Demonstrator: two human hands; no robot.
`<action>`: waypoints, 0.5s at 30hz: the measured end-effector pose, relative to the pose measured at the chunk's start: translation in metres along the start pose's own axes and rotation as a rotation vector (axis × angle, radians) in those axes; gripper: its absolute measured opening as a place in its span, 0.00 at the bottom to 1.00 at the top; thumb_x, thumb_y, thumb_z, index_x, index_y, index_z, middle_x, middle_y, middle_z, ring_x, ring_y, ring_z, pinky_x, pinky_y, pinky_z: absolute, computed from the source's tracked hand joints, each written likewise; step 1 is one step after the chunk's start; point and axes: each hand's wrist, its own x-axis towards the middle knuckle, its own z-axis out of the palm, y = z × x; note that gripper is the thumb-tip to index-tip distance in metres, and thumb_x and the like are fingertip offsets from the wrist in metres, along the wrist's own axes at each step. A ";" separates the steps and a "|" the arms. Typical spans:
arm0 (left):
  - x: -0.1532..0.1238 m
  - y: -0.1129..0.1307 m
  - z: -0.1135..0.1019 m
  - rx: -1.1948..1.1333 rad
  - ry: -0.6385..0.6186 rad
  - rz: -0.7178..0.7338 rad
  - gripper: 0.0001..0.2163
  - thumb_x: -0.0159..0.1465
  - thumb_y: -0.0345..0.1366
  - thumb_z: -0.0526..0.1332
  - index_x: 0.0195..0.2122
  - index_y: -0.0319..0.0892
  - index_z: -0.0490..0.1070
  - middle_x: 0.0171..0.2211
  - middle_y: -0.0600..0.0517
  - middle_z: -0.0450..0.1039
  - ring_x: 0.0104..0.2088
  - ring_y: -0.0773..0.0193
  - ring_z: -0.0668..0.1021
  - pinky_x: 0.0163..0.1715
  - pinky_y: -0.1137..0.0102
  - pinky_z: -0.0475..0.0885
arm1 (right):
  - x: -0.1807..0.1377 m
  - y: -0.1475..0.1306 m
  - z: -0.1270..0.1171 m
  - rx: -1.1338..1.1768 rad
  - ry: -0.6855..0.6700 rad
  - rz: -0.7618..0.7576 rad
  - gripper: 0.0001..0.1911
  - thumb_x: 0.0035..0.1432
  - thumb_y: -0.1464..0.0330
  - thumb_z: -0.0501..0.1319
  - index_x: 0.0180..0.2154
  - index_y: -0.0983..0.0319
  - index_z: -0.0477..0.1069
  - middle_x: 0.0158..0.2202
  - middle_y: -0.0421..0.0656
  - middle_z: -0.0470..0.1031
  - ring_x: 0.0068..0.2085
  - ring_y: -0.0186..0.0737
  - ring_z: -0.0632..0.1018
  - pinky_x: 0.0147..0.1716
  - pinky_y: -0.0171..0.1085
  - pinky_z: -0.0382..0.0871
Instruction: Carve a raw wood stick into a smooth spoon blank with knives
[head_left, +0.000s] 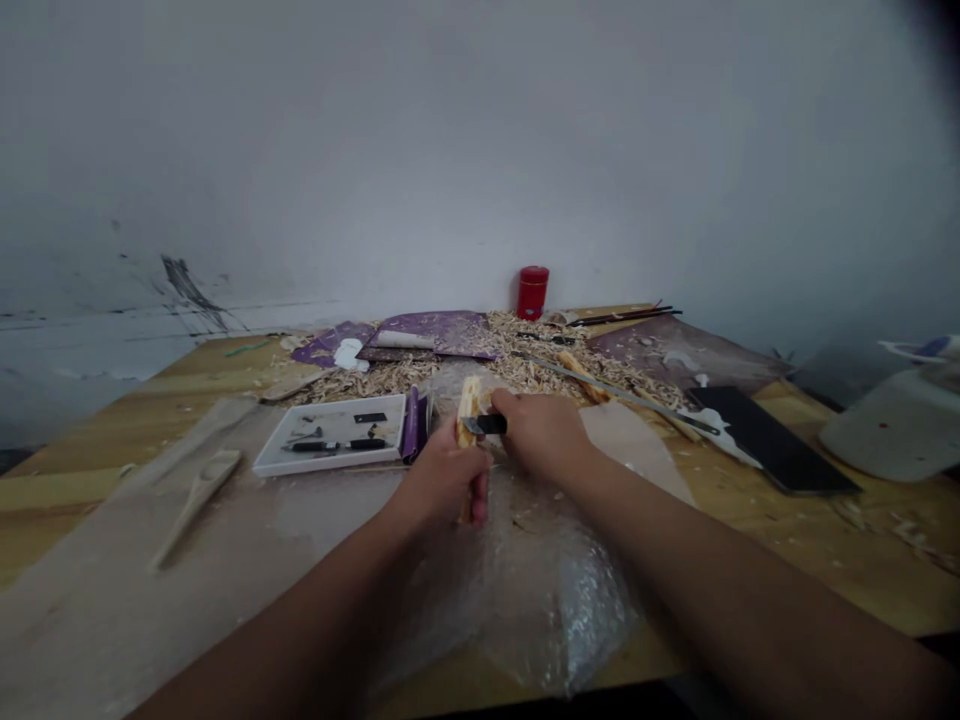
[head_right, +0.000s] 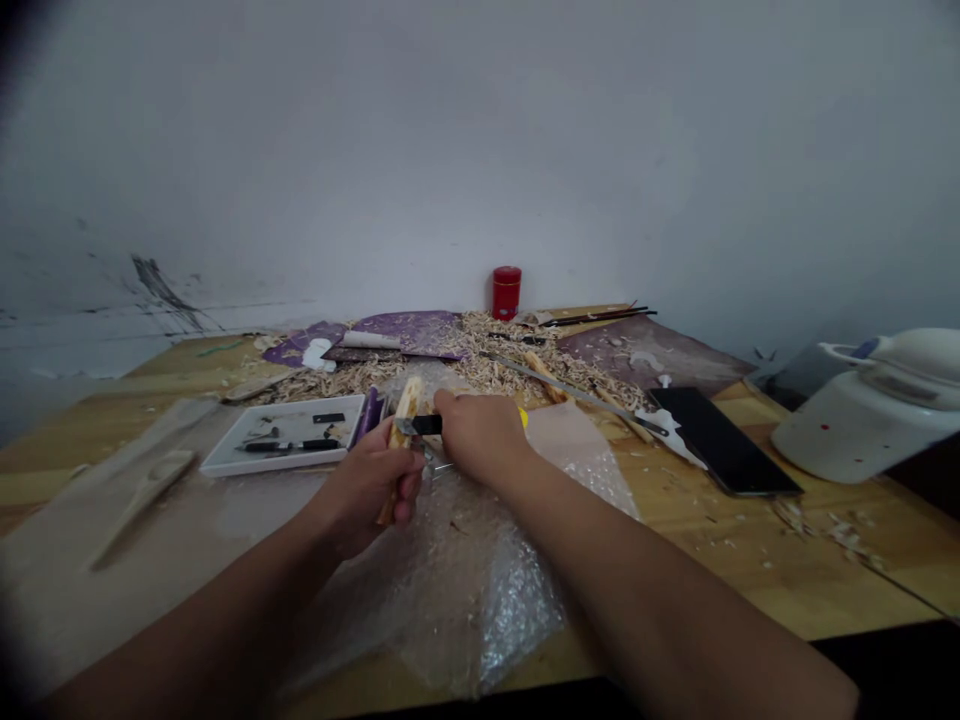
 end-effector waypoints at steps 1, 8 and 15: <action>0.000 0.000 0.000 -0.009 0.001 0.001 0.10 0.50 0.31 0.53 0.34 0.44 0.55 0.11 0.62 0.59 0.07 0.72 0.62 0.07 0.78 0.57 | 0.000 0.000 -0.001 -0.003 -0.005 0.005 0.11 0.55 0.67 0.45 0.38 0.58 0.63 0.29 0.44 0.74 0.30 0.42 0.74 0.24 0.35 0.57; 0.000 -0.001 0.002 -0.031 -0.015 -0.047 0.09 0.49 0.29 0.52 0.30 0.45 0.53 0.10 0.62 0.58 0.07 0.71 0.61 0.07 0.78 0.57 | 0.009 0.007 0.003 -0.037 -0.010 0.095 0.11 0.56 0.68 0.45 0.39 0.58 0.62 0.31 0.46 0.74 0.32 0.43 0.74 0.27 0.37 0.59; -0.001 0.002 0.005 -0.102 -0.022 -0.056 0.09 0.48 0.29 0.52 0.30 0.44 0.54 0.10 0.62 0.57 0.08 0.72 0.61 0.07 0.78 0.57 | 0.011 0.013 0.002 -0.072 0.026 0.132 0.12 0.57 0.70 0.43 0.40 0.60 0.62 0.32 0.48 0.74 0.33 0.44 0.74 0.29 0.38 0.61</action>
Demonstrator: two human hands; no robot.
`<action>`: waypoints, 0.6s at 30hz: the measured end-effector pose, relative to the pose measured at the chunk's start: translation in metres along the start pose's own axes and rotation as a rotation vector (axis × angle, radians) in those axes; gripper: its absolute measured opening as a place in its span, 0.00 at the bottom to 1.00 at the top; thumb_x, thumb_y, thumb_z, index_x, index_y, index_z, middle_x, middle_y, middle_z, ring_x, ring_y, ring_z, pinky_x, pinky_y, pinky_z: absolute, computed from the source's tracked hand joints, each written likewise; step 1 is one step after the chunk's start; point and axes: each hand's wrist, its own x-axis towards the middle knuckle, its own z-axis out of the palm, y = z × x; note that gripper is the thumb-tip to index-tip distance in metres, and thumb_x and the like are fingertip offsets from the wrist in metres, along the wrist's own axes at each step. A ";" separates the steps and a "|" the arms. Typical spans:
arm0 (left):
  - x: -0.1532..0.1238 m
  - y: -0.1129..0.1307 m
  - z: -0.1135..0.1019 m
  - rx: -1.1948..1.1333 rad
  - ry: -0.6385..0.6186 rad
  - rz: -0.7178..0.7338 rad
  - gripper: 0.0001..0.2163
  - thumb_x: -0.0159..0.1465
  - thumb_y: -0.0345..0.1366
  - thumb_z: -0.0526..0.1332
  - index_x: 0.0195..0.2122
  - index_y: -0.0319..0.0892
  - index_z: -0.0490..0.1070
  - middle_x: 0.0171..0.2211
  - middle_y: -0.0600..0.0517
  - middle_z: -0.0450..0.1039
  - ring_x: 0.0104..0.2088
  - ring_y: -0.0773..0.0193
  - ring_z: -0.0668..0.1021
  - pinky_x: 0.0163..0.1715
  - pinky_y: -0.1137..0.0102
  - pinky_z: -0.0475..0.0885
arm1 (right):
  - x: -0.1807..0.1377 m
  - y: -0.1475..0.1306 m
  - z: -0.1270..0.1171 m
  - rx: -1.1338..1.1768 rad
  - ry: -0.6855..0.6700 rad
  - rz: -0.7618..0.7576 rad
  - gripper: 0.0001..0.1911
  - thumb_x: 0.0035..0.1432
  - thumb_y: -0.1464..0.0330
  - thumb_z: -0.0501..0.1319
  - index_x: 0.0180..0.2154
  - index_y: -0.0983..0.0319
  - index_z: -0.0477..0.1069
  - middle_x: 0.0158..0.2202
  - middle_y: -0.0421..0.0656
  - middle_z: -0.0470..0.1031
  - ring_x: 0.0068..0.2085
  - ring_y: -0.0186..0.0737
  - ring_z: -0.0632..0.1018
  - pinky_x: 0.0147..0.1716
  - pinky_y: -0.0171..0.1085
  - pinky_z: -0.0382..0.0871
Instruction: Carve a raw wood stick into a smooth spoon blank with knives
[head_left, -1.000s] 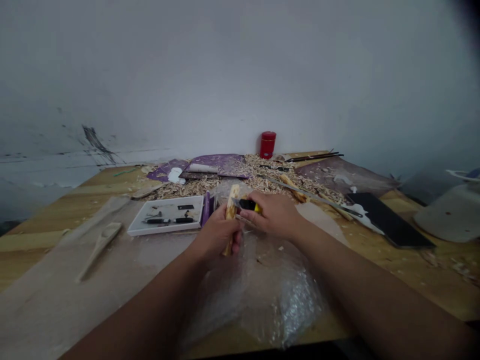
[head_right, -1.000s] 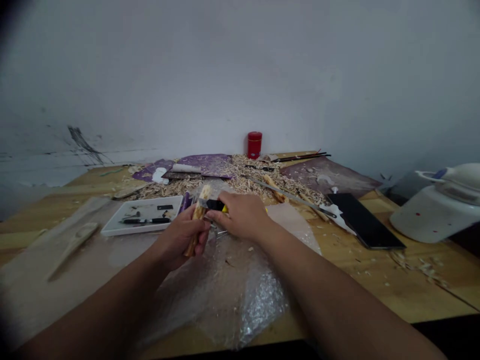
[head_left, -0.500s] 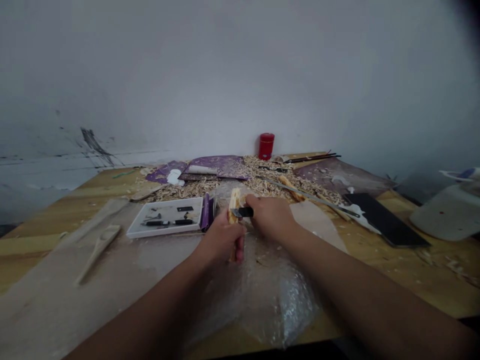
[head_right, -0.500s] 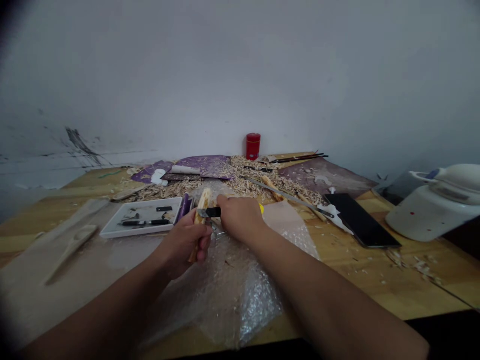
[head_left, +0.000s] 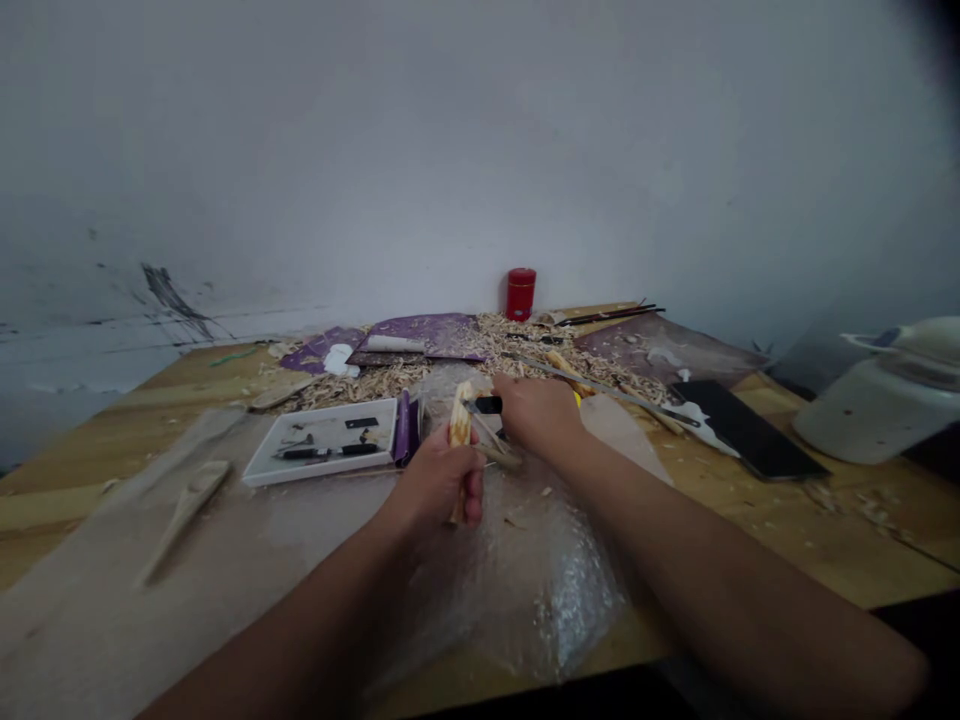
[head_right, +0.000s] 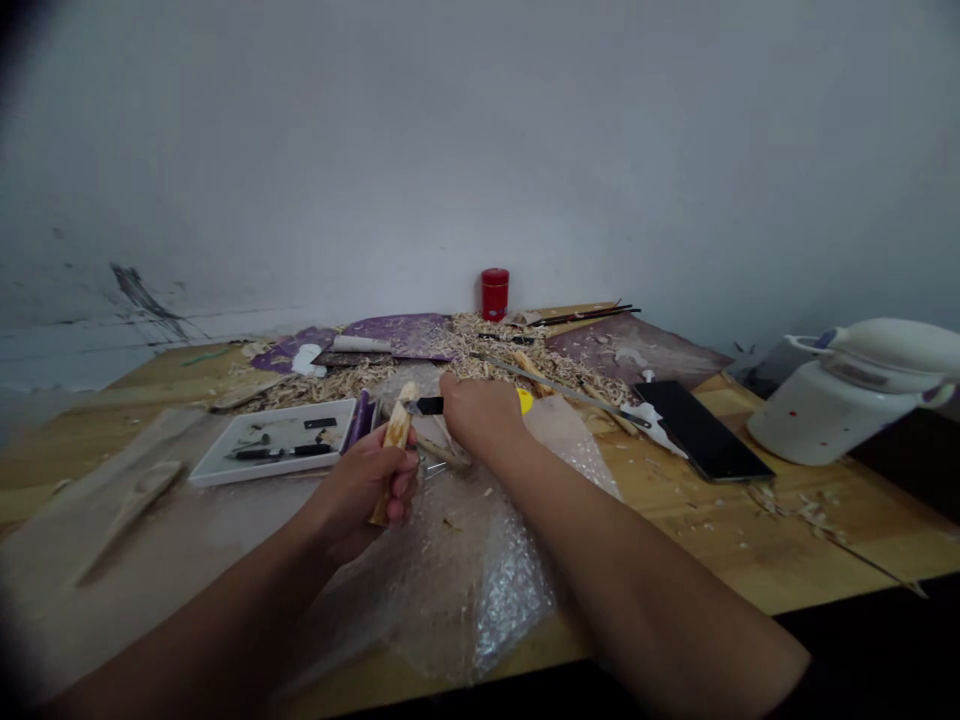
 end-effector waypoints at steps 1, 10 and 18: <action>0.000 0.001 0.000 -0.015 0.004 -0.003 0.09 0.48 0.29 0.52 0.30 0.44 0.54 0.10 0.62 0.57 0.08 0.72 0.60 0.07 0.79 0.56 | 0.000 -0.001 -0.001 -0.007 0.001 0.002 0.12 0.56 0.70 0.43 0.40 0.60 0.62 0.32 0.49 0.74 0.33 0.44 0.74 0.29 0.38 0.61; -0.012 0.002 0.007 -0.027 -0.008 -0.079 0.09 0.47 0.28 0.52 0.30 0.44 0.55 0.09 0.62 0.56 0.07 0.73 0.59 0.05 0.79 0.55 | 0.010 0.021 0.004 0.059 -0.006 0.142 0.14 0.56 0.70 0.45 0.40 0.61 0.65 0.33 0.50 0.74 0.35 0.46 0.74 0.31 0.42 0.62; -0.008 0.005 0.003 -0.148 -0.058 -0.047 0.07 0.49 0.30 0.52 0.29 0.44 0.54 0.11 0.61 0.59 0.08 0.72 0.61 0.07 0.78 0.58 | 0.004 0.021 -0.007 0.106 0.123 0.113 0.18 0.56 0.57 0.43 0.39 0.57 0.65 0.35 0.47 0.74 0.36 0.45 0.73 0.31 0.39 0.61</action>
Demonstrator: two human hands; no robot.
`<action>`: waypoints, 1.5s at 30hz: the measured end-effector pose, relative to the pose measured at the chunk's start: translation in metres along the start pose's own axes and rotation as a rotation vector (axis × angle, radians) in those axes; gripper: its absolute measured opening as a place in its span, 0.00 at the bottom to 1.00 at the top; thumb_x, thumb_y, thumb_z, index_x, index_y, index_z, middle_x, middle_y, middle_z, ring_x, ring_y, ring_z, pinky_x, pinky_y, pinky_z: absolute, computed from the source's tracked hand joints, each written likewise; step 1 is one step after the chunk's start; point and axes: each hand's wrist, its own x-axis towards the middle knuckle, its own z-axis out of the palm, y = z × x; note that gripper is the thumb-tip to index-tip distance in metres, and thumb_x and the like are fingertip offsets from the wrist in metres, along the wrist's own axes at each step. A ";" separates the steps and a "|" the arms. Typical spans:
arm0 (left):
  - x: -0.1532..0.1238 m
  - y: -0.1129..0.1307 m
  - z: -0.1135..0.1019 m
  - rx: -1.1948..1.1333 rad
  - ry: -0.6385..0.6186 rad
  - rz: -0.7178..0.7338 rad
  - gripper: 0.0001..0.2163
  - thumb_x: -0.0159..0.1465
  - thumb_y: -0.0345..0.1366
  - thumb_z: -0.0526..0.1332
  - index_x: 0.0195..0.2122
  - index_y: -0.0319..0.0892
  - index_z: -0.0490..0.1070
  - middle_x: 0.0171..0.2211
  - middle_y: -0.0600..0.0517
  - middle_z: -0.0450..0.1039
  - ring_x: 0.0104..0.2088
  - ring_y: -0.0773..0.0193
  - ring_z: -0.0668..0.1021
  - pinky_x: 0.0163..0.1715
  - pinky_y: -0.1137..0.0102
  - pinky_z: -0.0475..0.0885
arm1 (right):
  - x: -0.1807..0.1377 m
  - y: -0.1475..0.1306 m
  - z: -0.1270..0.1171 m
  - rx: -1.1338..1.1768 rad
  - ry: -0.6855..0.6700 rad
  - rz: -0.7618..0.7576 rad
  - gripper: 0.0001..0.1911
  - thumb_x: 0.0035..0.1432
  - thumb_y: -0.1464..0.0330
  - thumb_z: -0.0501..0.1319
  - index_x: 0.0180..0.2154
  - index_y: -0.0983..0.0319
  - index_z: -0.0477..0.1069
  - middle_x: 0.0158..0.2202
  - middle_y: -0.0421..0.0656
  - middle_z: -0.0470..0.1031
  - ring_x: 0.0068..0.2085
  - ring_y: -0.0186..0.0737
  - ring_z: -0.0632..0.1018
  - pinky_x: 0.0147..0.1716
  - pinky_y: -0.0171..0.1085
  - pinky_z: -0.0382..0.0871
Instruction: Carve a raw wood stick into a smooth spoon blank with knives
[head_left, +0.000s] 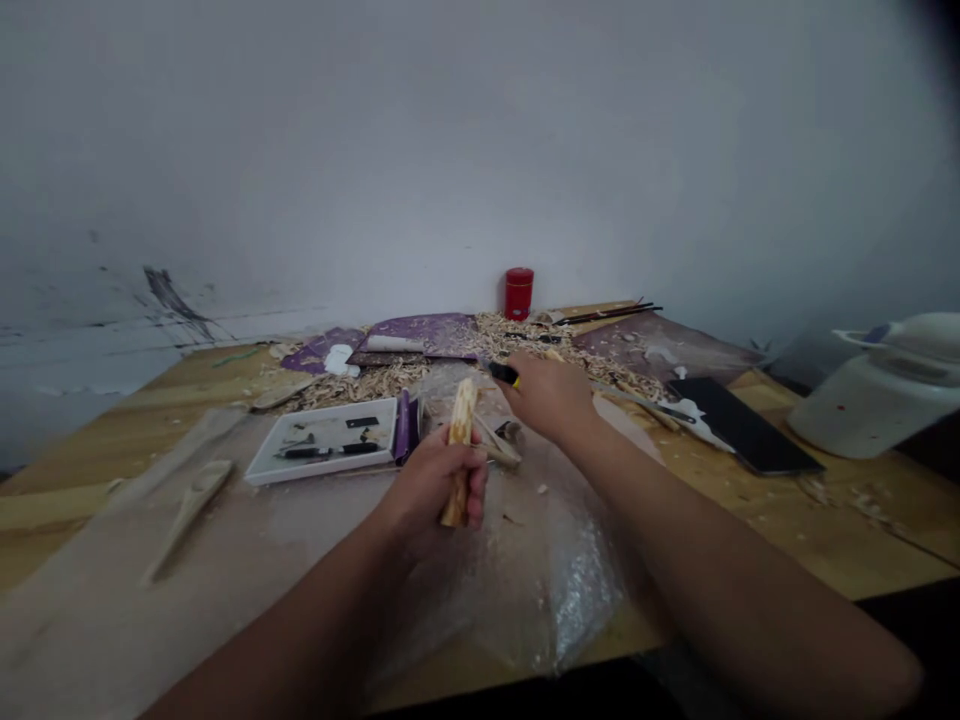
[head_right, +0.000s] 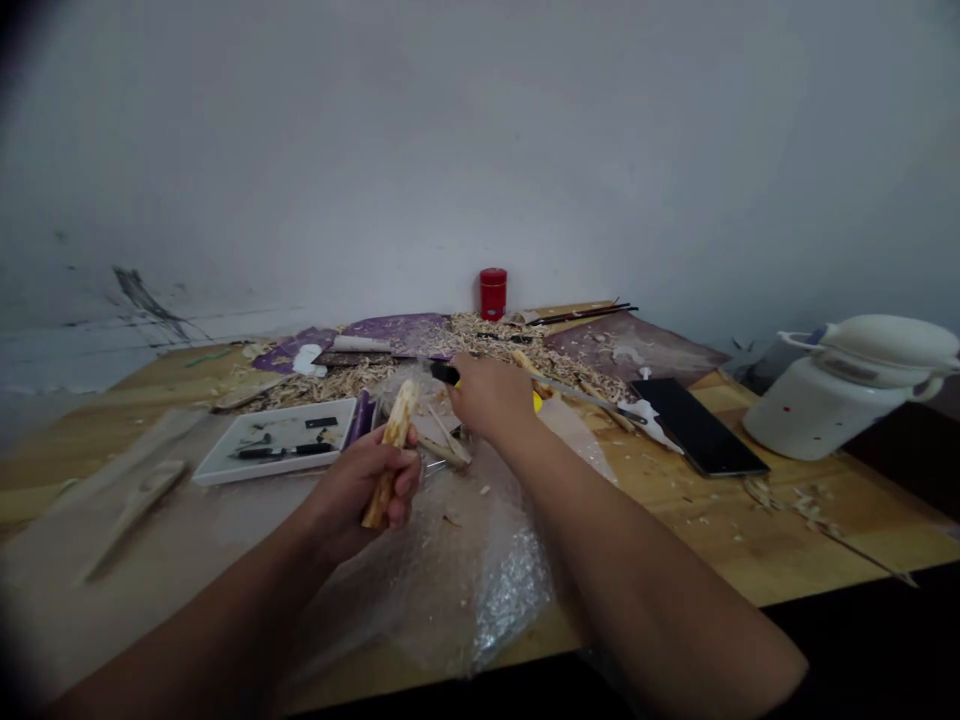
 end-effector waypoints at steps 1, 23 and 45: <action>0.002 0.000 -0.003 -0.005 -0.007 0.008 0.07 0.49 0.30 0.52 0.29 0.43 0.55 0.12 0.60 0.60 0.09 0.72 0.62 0.07 0.78 0.59 | -0.004 -0.007 0.000 0.008 -0.009 -0.064 0.18 0.56 0.57 0.43 0.39 0.57 0.65 0.34 0.46 0.74 0.35 0.44 0.73 0.31 0.38 0.61; 0.004 -0.007 -0.004 -0.051 0.020 0.058 0.07 0.47 0.25 0.51 0.26 0.42 0.54 0.08 0.62 0.57 0.07 0.73 0.60 0.12 0.73 0.65 | -0.010 -0.027 0.012 -0.039 -0.190 -0.110 0.14 0.55 0.65 0.45 0.38 0.59 0.67 0.32 0.47 0.74 0.33 0.43 0.74 0.30 0.37 0.61; 0.009 -0.004 -0.013 -0.058 0.095 0.072 0.06 0.43 0.25 0.52 0.22 0.41 0.56 0.08 0.60 0.58 0.08 0.73 0.61 0.12 0.72 0.66 | -0.026 -0.034 0.004 0.024 -0.187 -0.278 0.14 0.54 0.61 0.46 0.35 0.58 0.67 0.31 0.44 0.74 0.31 0.41 0.73 0.27 0.35 0.56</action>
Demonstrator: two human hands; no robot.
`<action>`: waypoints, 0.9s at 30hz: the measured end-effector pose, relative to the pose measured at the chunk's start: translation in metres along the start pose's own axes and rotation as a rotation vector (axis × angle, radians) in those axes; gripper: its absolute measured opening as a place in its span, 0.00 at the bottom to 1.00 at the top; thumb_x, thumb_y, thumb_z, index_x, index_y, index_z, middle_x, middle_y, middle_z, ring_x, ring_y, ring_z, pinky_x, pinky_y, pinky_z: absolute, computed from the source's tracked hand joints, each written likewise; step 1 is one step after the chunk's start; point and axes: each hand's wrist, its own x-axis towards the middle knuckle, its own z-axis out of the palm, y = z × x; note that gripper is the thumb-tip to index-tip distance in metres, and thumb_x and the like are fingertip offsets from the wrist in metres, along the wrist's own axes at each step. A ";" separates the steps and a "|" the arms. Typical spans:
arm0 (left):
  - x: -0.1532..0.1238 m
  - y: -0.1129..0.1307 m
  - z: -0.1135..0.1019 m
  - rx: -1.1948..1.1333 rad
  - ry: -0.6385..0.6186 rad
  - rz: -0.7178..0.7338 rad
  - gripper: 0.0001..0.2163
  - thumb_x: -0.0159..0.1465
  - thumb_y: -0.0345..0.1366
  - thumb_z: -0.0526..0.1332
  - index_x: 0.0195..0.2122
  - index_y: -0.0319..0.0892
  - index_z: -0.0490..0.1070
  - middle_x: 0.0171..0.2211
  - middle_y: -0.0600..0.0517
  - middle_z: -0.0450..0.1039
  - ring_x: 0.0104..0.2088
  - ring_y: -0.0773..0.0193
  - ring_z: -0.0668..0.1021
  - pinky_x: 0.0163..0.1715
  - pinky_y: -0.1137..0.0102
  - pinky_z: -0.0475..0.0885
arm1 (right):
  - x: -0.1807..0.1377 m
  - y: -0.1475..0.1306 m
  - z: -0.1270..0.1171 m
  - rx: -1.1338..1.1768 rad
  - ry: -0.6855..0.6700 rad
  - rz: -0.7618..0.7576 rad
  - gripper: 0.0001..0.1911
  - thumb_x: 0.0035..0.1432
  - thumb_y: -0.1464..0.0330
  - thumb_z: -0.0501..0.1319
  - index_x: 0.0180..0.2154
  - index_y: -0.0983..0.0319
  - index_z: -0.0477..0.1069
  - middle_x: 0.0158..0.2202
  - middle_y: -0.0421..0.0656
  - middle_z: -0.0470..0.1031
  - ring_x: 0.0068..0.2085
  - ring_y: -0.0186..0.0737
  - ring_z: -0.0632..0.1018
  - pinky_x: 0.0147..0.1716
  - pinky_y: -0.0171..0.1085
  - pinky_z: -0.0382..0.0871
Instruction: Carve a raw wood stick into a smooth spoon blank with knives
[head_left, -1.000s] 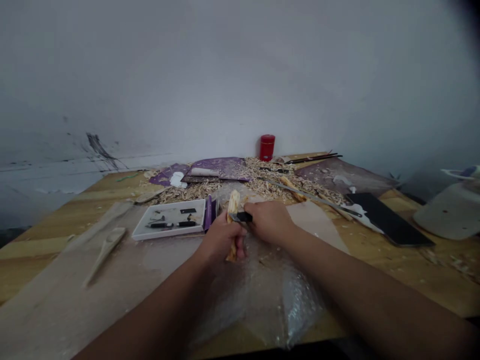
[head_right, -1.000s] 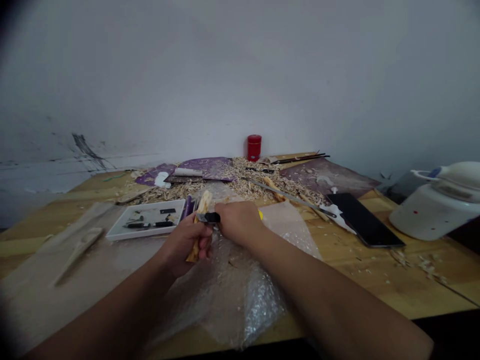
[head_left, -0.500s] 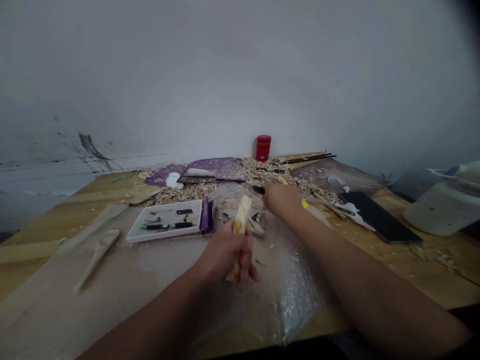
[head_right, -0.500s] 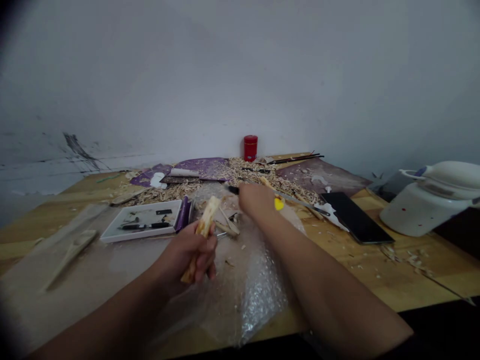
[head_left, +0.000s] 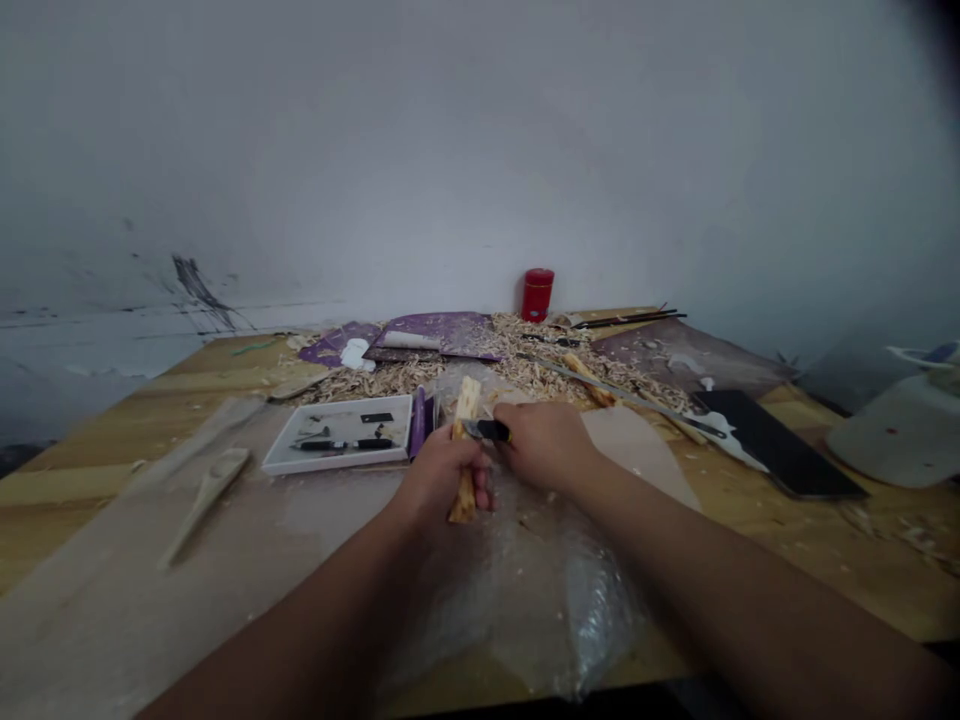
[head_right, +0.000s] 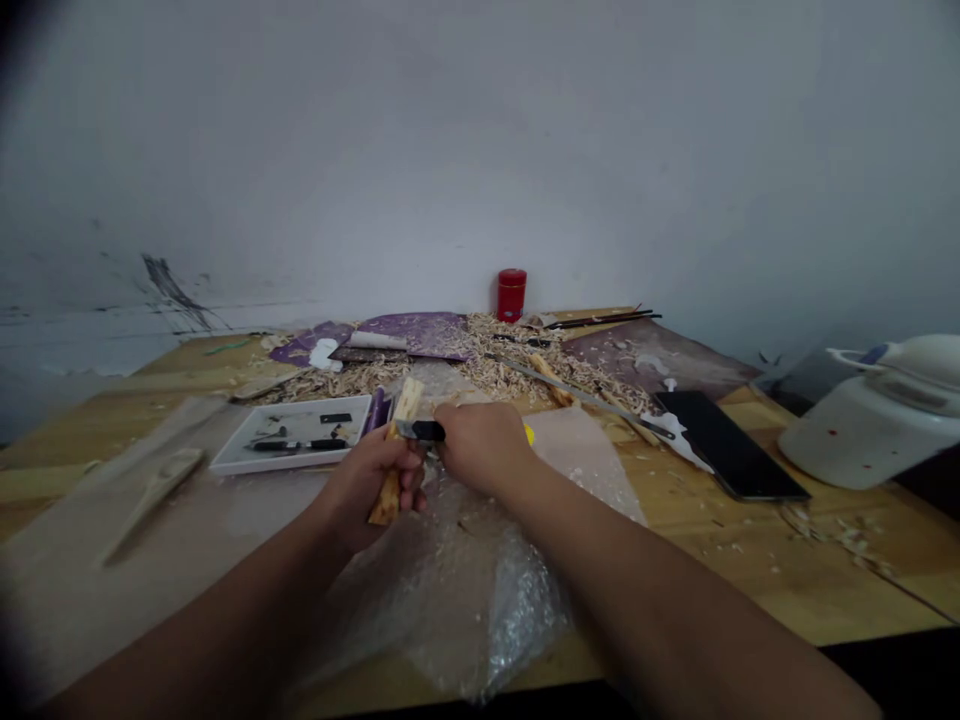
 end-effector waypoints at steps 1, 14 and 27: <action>0.001 0.000 0.000 -0.001 0.018 -0.001 0.06 0.43 0.25 0.52 0.22 0.41 0.56 0.08 0.60 0.58 0.08 0.73 0.61 0.12 0.72 0.66 | 0.000 -0.001 0.001 0.007 -0.014 -0.017 0.14 0.53 0.61 0.46 0.36 0.58 0.66 0.31 0.44 0.74 0.31 0.41 0.73 0.27 0.35 0.56; -0.019 -0.006 0.015 0.008 -0.219 -0.086 0.09 0.41 0.23 0.52 0.23 0.41 0.55 0.10 0.61 0.59 0.06 0.74 0.60 0.11 0.70 0.67 | 0.020 0.034 0.002 -0.024 -0.005 0.341 0.16 0.55 0.62 0.44 0.37 0.58 0.67 0.33 0.46 0.74 0.33 0.43 0.74 0.27 0.36 0.60; -0.003 0.009 -0.001 0.007 -0.177 0.052 0.15 0.49 0.25 0.50 0.39 0.42 0.56 0.16 0.60 0.60 0.09 0.76 0.60 0.12 0.74 0.65 | 0.004 0.011 -0.003 -0.010 0.043 0.115 0.17 0.55 0.59 0.44 0.36 0.58 0.67 0.32 0.44 0.74 0.33 0.41 0.73 0.28 0.34 0.58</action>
